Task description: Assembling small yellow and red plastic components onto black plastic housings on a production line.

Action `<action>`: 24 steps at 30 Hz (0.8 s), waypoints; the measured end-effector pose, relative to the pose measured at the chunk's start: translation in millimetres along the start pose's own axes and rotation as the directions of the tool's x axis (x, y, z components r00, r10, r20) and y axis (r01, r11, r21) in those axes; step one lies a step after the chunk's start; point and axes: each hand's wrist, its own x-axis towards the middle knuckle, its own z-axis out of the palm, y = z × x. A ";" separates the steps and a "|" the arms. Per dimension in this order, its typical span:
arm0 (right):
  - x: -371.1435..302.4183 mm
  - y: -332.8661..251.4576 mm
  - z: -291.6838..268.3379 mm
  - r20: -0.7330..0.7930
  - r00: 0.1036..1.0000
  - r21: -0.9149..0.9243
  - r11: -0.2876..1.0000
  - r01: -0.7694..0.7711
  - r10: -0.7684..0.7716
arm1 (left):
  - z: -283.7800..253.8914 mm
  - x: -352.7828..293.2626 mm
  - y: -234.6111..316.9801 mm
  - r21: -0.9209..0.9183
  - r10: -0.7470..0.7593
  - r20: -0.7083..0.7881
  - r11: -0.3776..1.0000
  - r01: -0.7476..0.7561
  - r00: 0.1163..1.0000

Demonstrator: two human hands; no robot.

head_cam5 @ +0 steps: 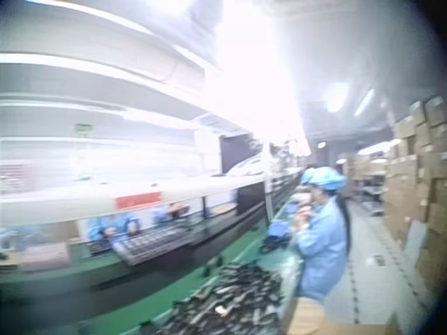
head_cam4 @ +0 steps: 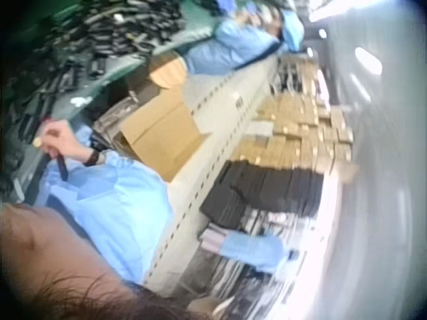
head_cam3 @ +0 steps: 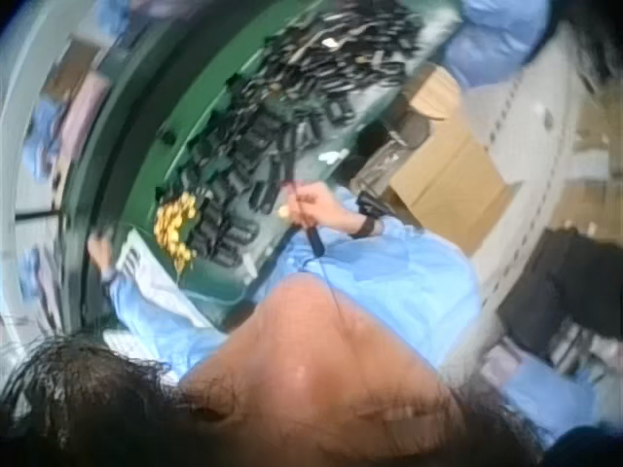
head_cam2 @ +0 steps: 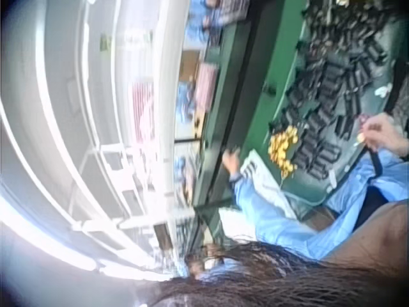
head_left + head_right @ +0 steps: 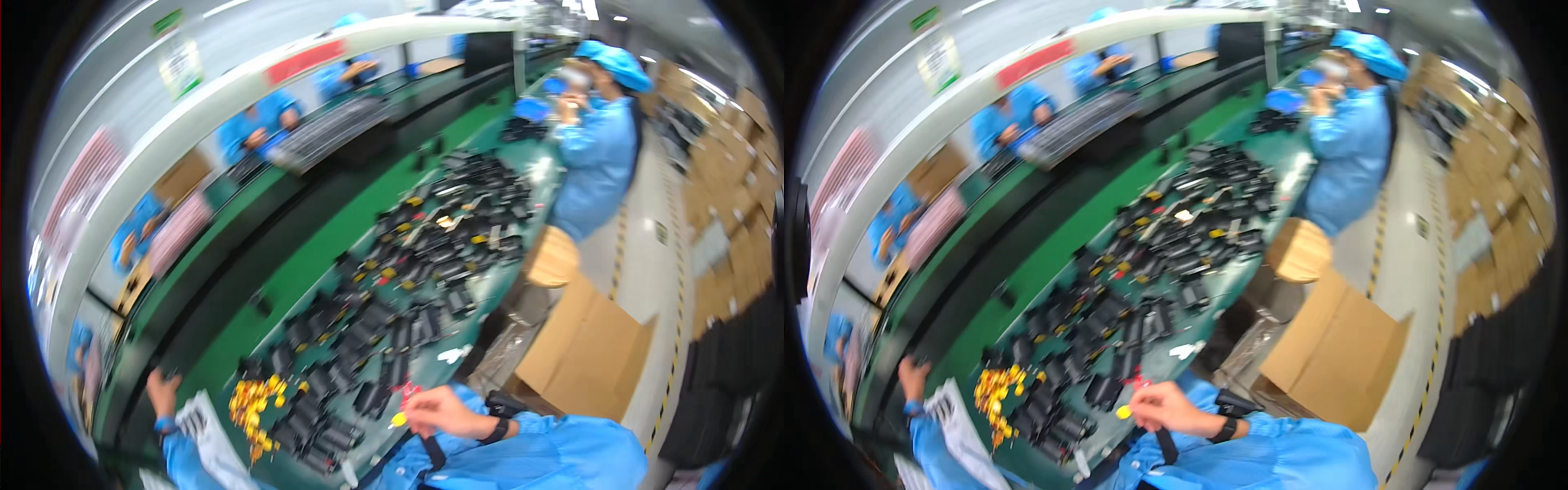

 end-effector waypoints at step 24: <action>27.5 -17.6 73.6 0.156 0.984 -0.013 0.996 0.089 -0.086 | -25.5 -262.2 373.4 -0.583 -0.068 0.725 0.470 0.662 0.686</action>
